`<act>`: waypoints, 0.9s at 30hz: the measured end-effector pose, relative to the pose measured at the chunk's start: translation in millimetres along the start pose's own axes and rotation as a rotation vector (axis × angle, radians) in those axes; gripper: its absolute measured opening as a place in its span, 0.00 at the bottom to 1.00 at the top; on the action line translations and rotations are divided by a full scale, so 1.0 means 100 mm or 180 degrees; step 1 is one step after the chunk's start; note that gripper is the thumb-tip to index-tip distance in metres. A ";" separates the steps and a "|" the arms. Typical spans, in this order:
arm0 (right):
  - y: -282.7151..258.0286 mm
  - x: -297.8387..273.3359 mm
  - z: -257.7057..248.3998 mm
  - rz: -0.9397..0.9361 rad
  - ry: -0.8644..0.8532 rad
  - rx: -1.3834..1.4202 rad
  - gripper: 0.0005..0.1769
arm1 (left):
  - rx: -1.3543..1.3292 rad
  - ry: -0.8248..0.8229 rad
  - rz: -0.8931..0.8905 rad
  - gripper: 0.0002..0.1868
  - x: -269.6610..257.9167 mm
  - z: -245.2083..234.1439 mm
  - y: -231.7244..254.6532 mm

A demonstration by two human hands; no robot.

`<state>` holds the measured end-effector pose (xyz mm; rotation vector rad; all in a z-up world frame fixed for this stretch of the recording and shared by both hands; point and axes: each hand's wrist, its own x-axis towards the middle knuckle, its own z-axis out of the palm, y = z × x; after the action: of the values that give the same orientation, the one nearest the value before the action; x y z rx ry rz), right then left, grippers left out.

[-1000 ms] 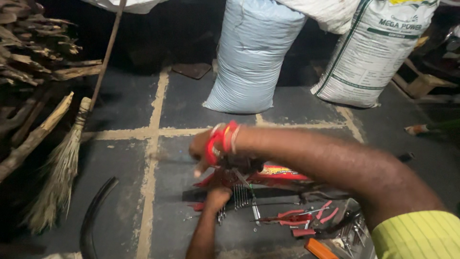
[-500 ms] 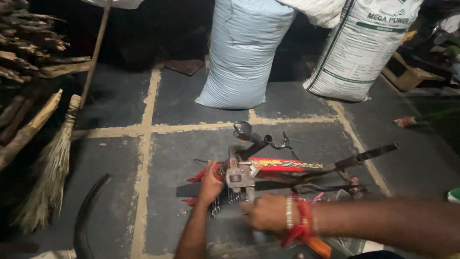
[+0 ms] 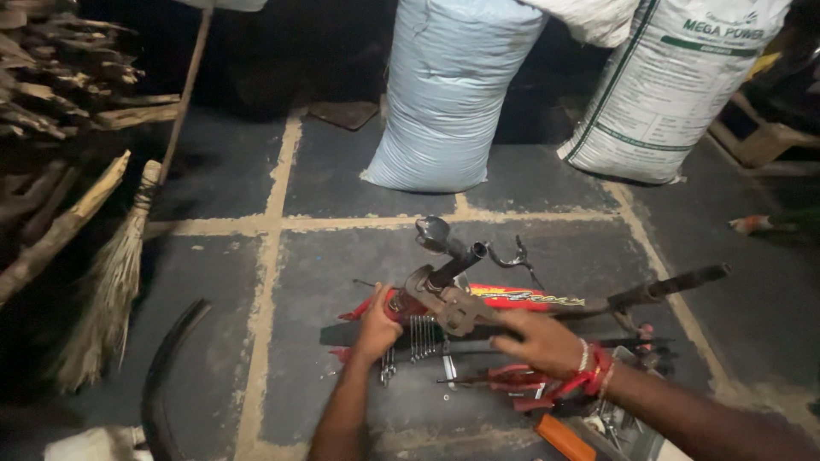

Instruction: The person uses a pipe wrench and pliers to work on the head tube assembly of a red bicycle frame while sitting on the floor. They manipulate metal components and tighten parts by hand and with tools.

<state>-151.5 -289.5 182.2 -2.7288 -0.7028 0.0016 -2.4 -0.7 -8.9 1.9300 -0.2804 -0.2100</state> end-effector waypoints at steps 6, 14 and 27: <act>0.31 0.10 -0.01 0.0005 0.0759 -0.0493 0.37 | -0.0019 -0.0066 -0.0061 0.52 -0.05 -0.06 0.09; 0.90 1.17 -0.32 0.0042 0.0670 -0.2187 0.13 | 0.0044 -0.0054 -0.0053 0.50 -0.04 -0.06 0.14; 0.65 2.90 -0.73 0.0190 -0.0464 0.1315 0.25 | -0.0144 0.0079 0.0083 0.48 -0.05 0.03 0.02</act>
<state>140.0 -229.5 254.1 -2.3656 -0.5829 0.3256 -7.9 -2.6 -7.6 1.8820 -0.2818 -0.1736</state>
